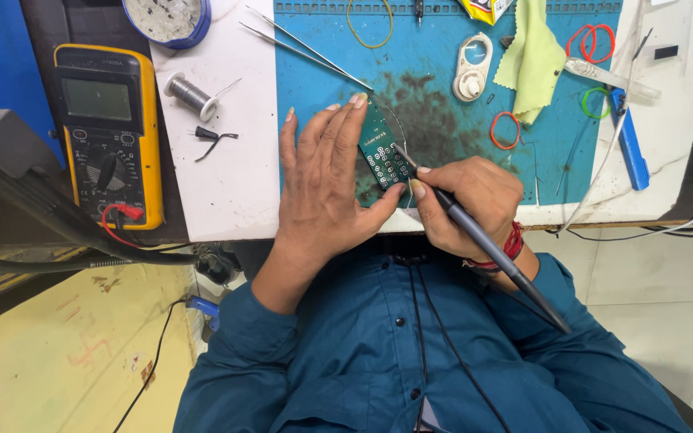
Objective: The person solders components on a green circuit board, holding the board steady with one hand while applying a soldering iron to its pads. They reposition the board, use tweezers at one point, and continue soldering different spots across the board.
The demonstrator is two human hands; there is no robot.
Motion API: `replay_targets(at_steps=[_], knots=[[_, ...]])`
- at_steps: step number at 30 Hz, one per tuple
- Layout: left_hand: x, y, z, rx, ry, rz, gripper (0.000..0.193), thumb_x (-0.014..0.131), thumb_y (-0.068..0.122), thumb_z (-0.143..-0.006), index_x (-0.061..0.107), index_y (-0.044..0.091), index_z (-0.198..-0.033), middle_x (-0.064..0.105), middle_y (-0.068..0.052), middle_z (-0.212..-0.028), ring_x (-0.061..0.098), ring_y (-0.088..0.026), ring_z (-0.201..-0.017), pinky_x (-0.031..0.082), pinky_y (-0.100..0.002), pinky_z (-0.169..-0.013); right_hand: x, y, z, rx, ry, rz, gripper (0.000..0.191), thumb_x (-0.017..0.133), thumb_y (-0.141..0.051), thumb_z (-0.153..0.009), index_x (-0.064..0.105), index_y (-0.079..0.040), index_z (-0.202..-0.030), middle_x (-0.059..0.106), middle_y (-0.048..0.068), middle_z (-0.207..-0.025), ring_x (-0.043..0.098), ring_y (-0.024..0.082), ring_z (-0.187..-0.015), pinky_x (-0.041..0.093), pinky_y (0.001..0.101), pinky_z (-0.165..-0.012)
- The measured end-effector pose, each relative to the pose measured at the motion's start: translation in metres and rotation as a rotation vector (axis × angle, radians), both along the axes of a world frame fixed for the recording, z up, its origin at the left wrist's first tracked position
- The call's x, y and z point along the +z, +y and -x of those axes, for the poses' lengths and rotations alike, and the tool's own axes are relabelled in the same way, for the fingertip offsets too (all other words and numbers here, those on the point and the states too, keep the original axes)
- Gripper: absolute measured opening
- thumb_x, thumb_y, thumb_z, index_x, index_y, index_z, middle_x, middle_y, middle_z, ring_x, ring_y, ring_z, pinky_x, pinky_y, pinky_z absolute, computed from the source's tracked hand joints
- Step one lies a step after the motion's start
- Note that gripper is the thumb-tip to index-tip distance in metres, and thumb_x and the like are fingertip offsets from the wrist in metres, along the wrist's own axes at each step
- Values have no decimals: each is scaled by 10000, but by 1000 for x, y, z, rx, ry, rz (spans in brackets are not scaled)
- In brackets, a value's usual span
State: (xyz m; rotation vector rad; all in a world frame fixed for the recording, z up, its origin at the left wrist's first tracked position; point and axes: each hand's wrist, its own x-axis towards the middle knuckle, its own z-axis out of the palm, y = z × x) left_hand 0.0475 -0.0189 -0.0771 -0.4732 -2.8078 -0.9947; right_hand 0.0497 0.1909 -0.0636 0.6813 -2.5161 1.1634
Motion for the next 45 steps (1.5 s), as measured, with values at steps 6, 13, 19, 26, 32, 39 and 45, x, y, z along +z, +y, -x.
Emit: replay_targets(at_steps=[6, 13, 19, 26, 32, 39, 45], knots=[[0, 0, 1, -5, 1, -6, 1030, 850, 452, -807, 310, 37, -1580, 461, -111, -1571, 418, -313, -1453, 133, -591, -1285, 0, -1, 0, -14, 4, 6, 169, 825, -14, -873, 697, -15, -983, 722, 120, -869, 699, 278, -743, 525, 360, -664], [-1, 0, 1, -5, -2, -10, 1030, 853, 451, -809, 312, 35, -1581, 461, -111, -1569, 416, -313, -1455, 133, -592, -1287, 0, -2, 1, -12, 7, 16, 166, 821, -13, -876, 697, -12, -986, 720, 122, -866, 701, 277, -741, 526, 359, -667], [0, 0, 0, -5, 1, -4, 1026, 851, 449, -806, 316, 37, -1579, 464, -110, -1569, 417, -313, -1452, 131, -586, -1290, 0, -1, 0, -3, 10, -7, 166, 827, -15, -865, 698, -8, -967, 715, 125, -838, 688, 278, -705, 513, 358, -638], [0, 0, 0, -4, -9, -12, 1032, 851, 444, -799, 311, 40, -1581, 468, -108, -1570, 417, -312, -1454, 132, -589, -1287, 1, -1, 1, 24, 3, 1, 170, 821, -20, -873, 694, -16, -986, 715, 123, -861, 696, 282, -740, 526, 361, -666], [1, 0, 0, 0, -4, -8, 1035, 855, 443, -800, 308, 45, -1583, 467, -103, -1573, 419, -308, -1454, 133, -586, -1289, 1, 0, 1, 20, 5, -11, 175, 819, -17, -863, 698, -13, -990, 719, 124, -861, 692, 280, -732, 520, 363, -654], [0, 0, 1, 0, -1, -9, 1034, 854, 442, -801, 308, 42, -1582, 464, -106, -1572, 418, -309, -1454, 133, -587, -1289, 1, -1, 2, 22, 4, -2, 176, 825, -24, -871, 695, -18, -988, 717, 123, -865, 693, 283, -740, 523, 363, -663], [-1, 0, 1, -3, -1, -7, 1032, 852, 444, -806, 307, 41, -1584, 464, -105, -1573, 419, -311, -1454, 134, -590, -1288, 1, -1, 1, 1, -9, 0, 172, 828, -25, -874, 698, -11, -985, 718, 123, -863, 694, 279, -737, 524, 362, -656]])
